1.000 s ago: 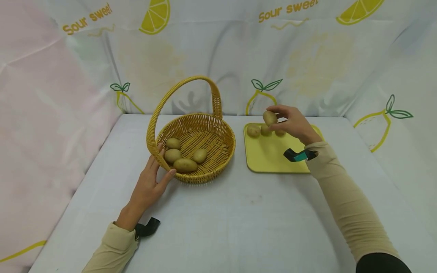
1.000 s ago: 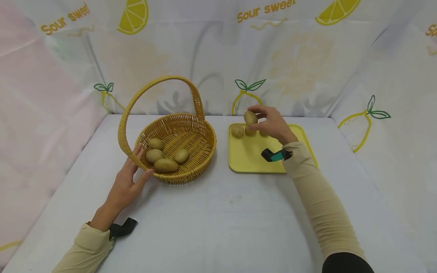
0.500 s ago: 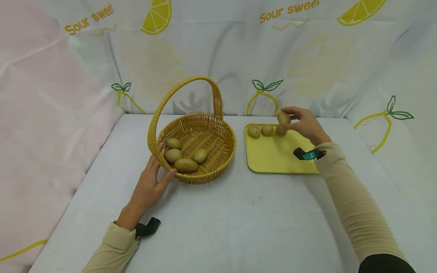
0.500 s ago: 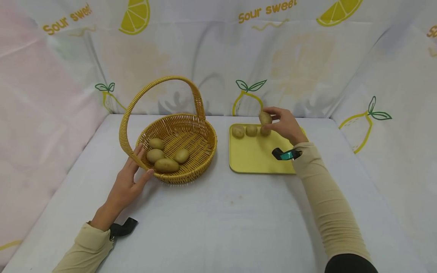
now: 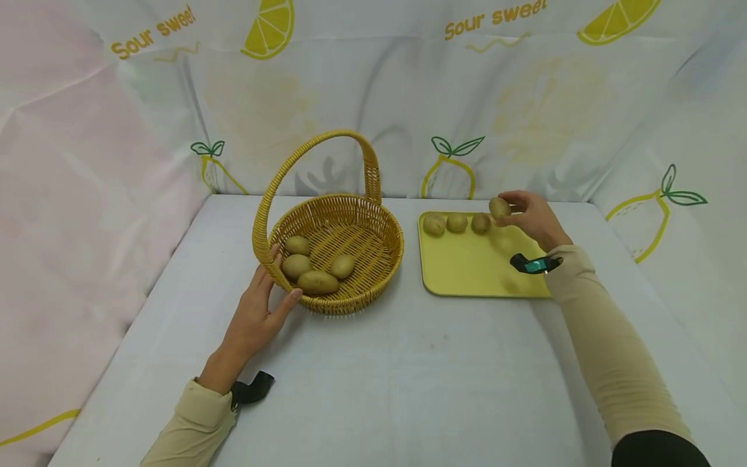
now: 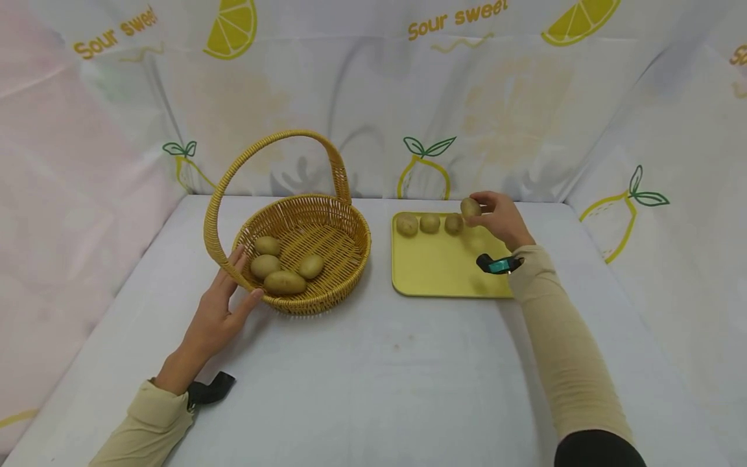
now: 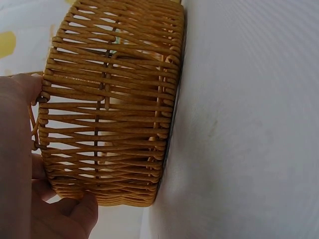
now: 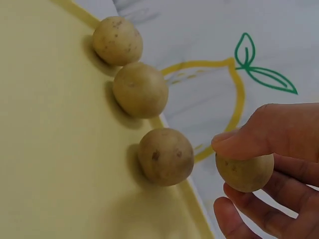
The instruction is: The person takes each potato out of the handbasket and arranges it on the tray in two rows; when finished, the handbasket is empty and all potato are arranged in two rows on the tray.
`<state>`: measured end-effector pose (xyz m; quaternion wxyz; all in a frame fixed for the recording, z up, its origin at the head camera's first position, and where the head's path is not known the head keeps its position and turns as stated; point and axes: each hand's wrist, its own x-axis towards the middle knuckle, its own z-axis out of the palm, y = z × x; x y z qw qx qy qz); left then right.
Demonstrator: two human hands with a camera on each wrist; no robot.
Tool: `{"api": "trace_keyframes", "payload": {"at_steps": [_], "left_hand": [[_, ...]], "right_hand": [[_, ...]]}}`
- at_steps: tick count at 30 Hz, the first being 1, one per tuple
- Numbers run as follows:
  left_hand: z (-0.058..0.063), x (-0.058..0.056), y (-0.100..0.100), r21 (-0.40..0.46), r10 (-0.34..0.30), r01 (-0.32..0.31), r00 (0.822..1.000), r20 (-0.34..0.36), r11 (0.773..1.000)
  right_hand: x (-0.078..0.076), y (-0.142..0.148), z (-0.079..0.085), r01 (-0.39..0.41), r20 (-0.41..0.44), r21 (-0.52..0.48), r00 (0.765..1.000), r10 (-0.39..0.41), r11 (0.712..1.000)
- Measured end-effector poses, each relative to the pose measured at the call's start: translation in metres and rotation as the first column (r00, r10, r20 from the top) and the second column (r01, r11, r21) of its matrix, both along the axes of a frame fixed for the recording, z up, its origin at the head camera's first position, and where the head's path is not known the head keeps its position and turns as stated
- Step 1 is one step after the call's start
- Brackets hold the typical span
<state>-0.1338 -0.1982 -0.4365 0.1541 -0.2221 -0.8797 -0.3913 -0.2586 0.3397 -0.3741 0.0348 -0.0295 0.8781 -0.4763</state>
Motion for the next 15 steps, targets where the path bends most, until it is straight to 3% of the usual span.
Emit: {"api": "trace_keyframes", "payload": {"at_steps": [8, 15], "left_hand": [[0.001, 0.000, 0.000, -0.002, 0.002, -0.002, 1.000, 0.012, 1.000], [0.000, 0.001, -0.001, -0.003, -0.005, 0.005, 1.000, 0.003, 1.000]], "right_hand": [[-0.005, 0.009, -0.018, 0.024, 0.033, -0.012, 0.999, -0.023, 1.000], [-0.002, 0.011, -0.025, 0.041, 0.040, 0.005, 0.998, -0.041, 0.999]]}}
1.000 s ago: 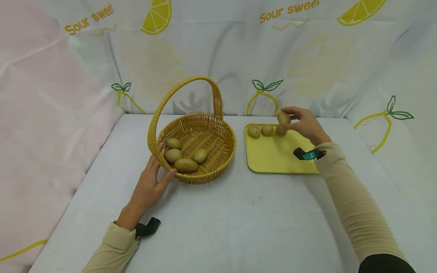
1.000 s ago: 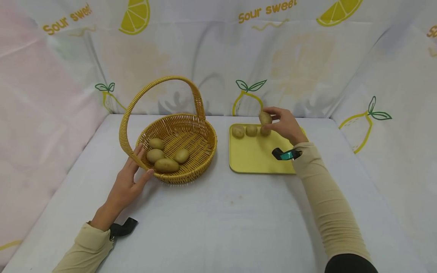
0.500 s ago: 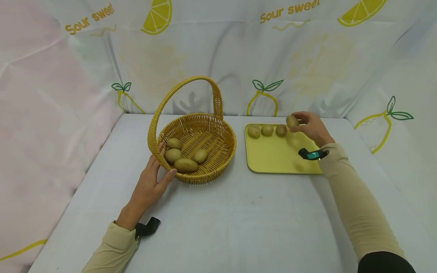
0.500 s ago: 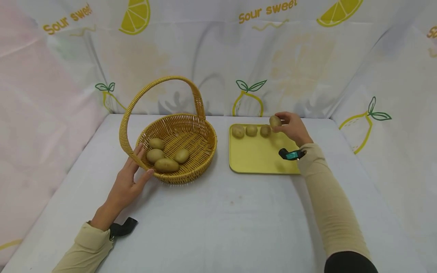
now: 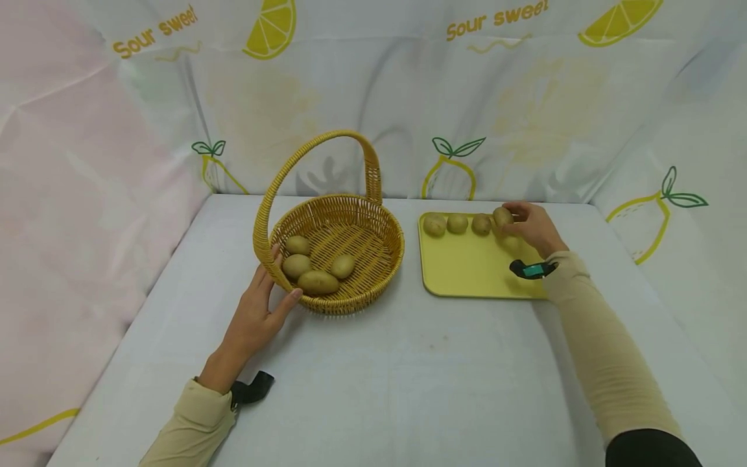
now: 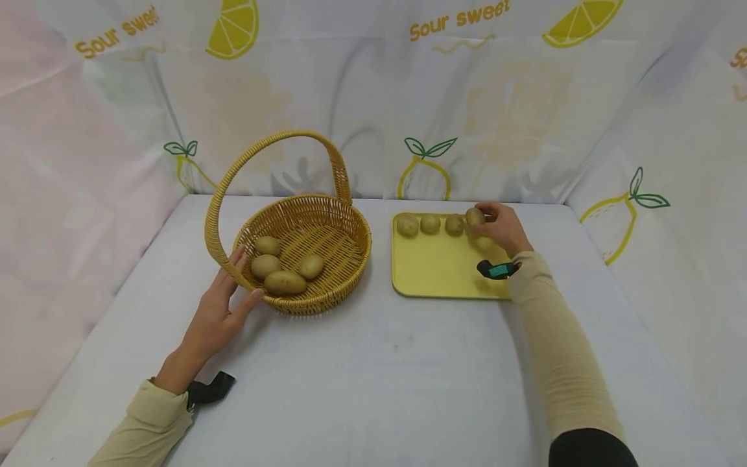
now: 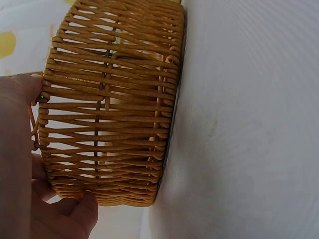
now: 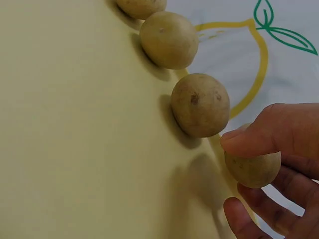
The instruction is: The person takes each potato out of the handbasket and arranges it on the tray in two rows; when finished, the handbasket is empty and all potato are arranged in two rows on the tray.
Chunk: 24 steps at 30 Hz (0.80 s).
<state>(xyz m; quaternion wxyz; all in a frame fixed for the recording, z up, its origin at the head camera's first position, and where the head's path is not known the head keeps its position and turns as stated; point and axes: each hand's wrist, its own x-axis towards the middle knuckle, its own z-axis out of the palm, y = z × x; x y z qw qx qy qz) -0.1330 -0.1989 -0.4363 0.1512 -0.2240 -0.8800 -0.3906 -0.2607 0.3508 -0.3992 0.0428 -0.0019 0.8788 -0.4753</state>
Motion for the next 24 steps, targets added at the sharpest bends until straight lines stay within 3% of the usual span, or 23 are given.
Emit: {"api": "trace_keyframes", "payload": {"at_steps": [14, 24], "left_hand": [[0.000, 0.001, 0.001, 0.002, 0.010, -0.010, 1.000, 0.015, 1.000], [0.000, 0.001, 0.000, -0.009, 0.005, -0.005, 1.000, -0.007, 1.000]], "right_hand": [[0.002, 0.005, -0.012, 0.025, 0.005, 0.044, 1.000, -0.025, 0.999], [0.001, 0.007, -0.014, -0.004, 0.019, 0.061, 1.000, 0.003, 0.998]]}}
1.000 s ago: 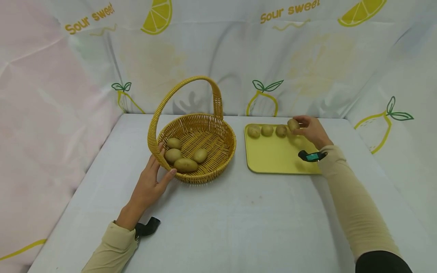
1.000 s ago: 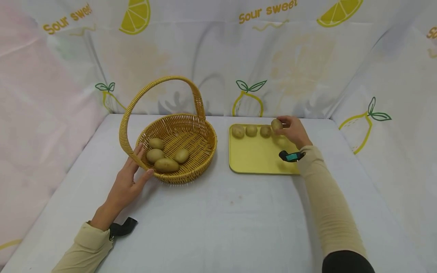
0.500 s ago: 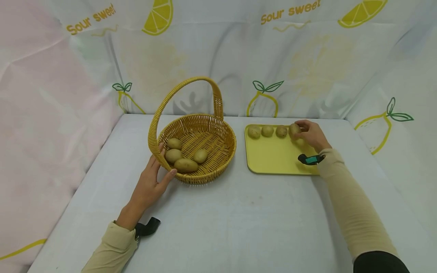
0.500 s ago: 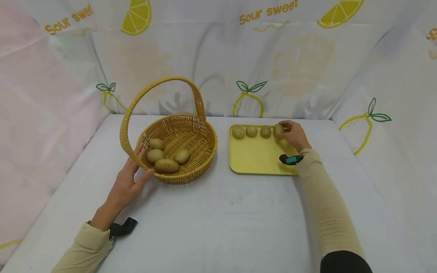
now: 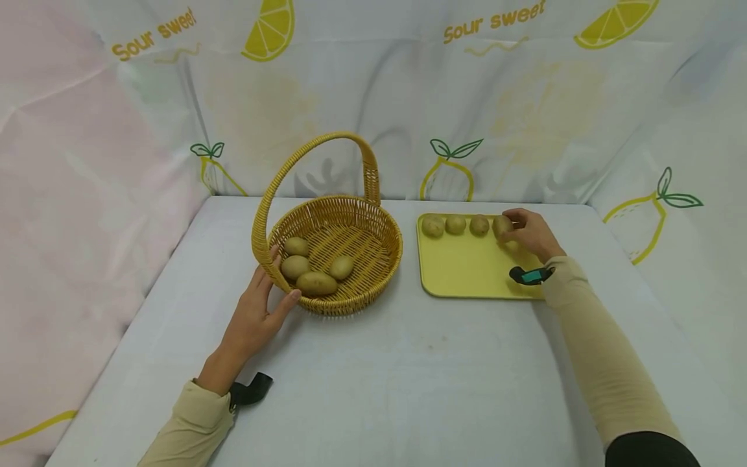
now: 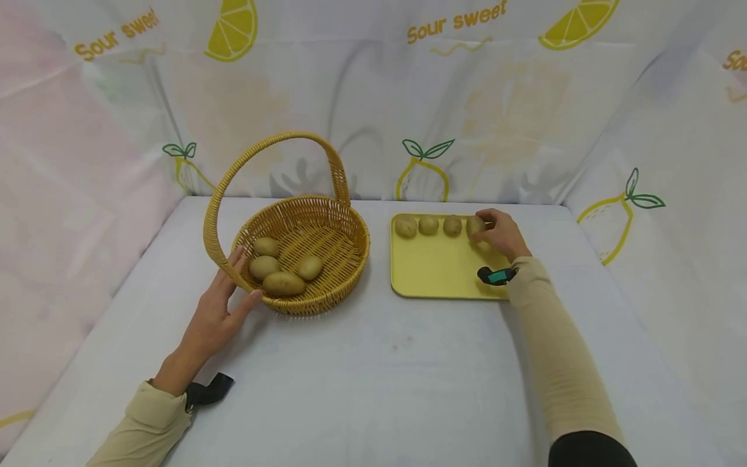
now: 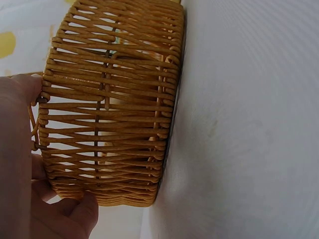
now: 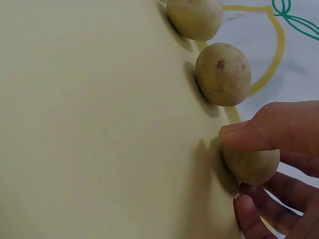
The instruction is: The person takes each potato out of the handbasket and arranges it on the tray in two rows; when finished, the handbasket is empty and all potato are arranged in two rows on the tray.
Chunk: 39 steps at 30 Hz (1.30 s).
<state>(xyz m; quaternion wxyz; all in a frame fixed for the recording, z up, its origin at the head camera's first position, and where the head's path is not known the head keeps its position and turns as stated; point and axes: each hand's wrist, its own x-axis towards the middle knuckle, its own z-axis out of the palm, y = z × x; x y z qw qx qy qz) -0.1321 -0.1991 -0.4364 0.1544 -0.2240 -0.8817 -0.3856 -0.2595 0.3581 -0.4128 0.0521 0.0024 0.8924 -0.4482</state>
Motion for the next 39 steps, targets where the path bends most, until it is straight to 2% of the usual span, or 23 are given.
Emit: {"api": "trace_keyframes", "payload": {"at_steps": [8, 18, 24, 30, 34, 39], "left_hand": [[-0.001, 0.000, 0.000, 0.006, -0.002, 0.002, 1.000, -0.007, 1.000], [0.000, 0.000, 0.000, 0.010, -0.001, 0.001, 1.000, 0.007, 1.000], [0.000, 0.000, 0.000, 0.009, -0.004, 0.004, 1.000, 0.006, 1.000], [0.001, 0.000, 0.000, 0.003, 0.003, -0.003, 1.000, 0.015, 1.000], [0.001, 0.000, 0.000, 0.003, 0.003, -0.003, 1.000, 0.017, 1.000], [0.001, 0.000, 0.001, 0.006, 0.002, -0.002, 1.000, 0.012, 1.000]], "right_hand": [[0.000, -0.001, 0.008, -0.048, 0.008, 0.048, 0.999, 0.048, 0.998], [0.003, -0.016, 0.040, -0.084, -0.076, 0.117, 0.993, 0.093, 0.990], [0.005, -0.036, 0.054, -0.124, -0.129, 0.092, 0.982, 0.136, 0.988], [0.001, -0.064, 0.065, -0.188, -0.196, 0.047, 0.961, 0.193, 0.981], [0.000, -0.088, 0.074, -0.250, -0.227, -0.022, 0.944, 0.239, 0.968], [0.002, -0.117, 0.085, -0.316, -0.257, -0.063, 0.922, 0.291, 0.947]]}}
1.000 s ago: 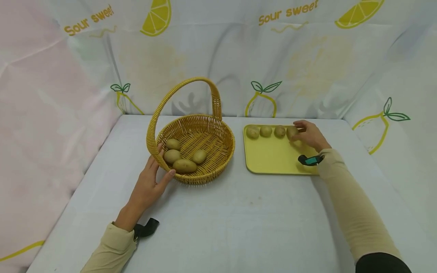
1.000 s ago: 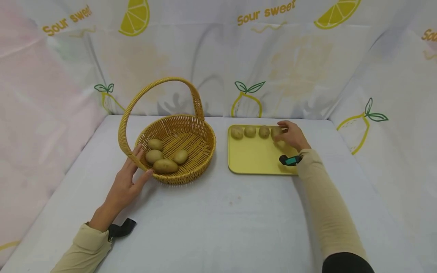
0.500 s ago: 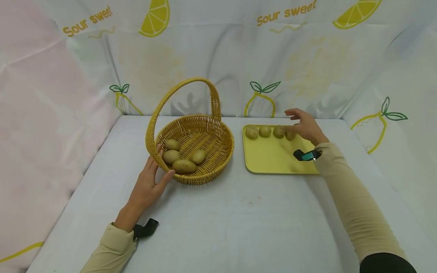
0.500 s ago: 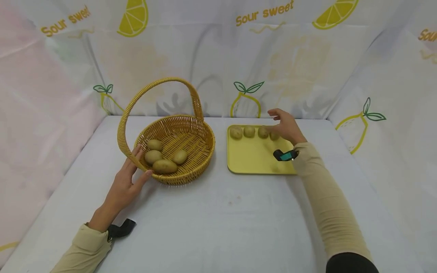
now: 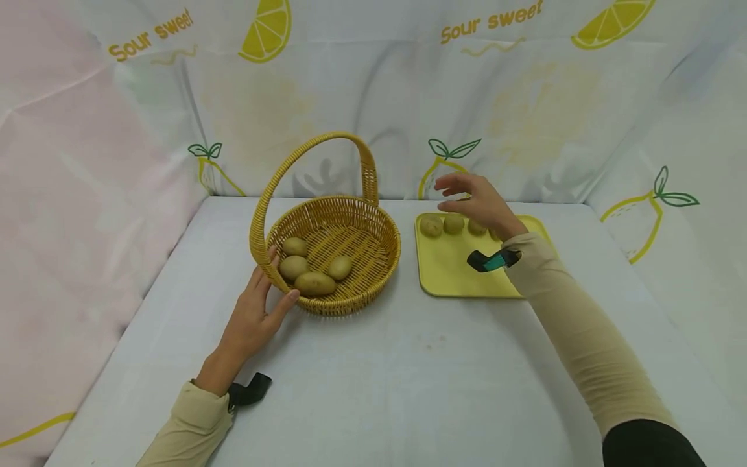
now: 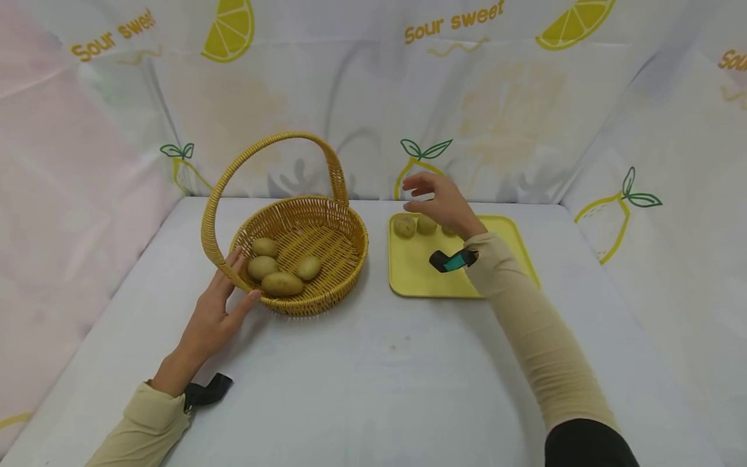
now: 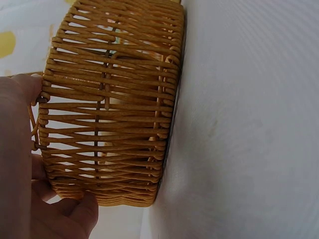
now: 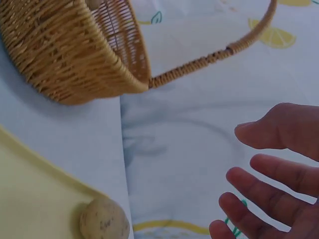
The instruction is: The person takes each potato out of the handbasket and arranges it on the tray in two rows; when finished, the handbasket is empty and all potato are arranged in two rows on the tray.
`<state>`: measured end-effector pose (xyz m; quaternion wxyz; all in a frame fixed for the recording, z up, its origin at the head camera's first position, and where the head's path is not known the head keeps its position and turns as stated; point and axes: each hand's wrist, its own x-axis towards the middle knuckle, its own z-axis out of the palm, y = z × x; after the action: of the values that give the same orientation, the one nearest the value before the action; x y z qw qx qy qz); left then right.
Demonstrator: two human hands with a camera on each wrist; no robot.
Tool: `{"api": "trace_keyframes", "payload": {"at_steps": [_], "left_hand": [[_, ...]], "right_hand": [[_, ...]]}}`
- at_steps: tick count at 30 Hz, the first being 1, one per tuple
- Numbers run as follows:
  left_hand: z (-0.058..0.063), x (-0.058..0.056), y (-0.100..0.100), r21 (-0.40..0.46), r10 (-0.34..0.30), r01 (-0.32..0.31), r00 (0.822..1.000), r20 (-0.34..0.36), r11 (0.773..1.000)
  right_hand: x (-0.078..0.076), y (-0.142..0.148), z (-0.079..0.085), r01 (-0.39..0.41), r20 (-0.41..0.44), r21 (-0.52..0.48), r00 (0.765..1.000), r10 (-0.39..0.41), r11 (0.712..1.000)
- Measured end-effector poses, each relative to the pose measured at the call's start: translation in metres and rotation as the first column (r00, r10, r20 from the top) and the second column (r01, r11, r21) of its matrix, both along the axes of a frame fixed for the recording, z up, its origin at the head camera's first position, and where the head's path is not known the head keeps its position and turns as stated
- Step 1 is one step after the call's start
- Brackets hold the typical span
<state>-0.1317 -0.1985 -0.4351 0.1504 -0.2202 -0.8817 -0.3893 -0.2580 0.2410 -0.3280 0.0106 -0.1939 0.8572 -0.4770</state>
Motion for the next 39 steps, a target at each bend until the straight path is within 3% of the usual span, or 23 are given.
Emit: {"api": "trace_keyframes", "payload": {"at_steps": [10, 17, 23, 31, 39], "left_hand": [[0.000, -0.001, 0.001, 0.005, -0.003, 0.003, 1.000, -0.006, 1.000], [0.000, -0.001, 0.001, 0.005, -0.007, 0.007, 1.000, -0.010, 1.000], [-0.001, -0.001, 0.001, 0.006, -0.006, 0.006, 1.000, -0.010, 1.000], [0.000, -0.001, 0.000, 0.005, -0.005, 0.005, 1.000, 0.005, 1.000], [0.000, -0.002, -0.001, 0.008, 0.000, -0.001, 1.000, 0.018, 1.000]], "right_hand": [[-0.003, -0.049, 0.002, -0.120, -0.011, -0.063, 0.993, 0.120, 0.991], [-0.005, -0.080, -0.003, -0.238, -0.025, -0.099, 0.971, 0.236, 0.966], [-0.010, -0.106, -0.009, -0.292, 0.014, -0.145, 0.955, 0.297, 0.945], [-0.014, -0.140, -0.024, -0.346, 0.120, -0.163, 0.922, 0.367, 0.924], [-0.017, -0.165, -0.039, -0.432, 0.191, -0.172, 0.867, 0.460, 0.885]]}}
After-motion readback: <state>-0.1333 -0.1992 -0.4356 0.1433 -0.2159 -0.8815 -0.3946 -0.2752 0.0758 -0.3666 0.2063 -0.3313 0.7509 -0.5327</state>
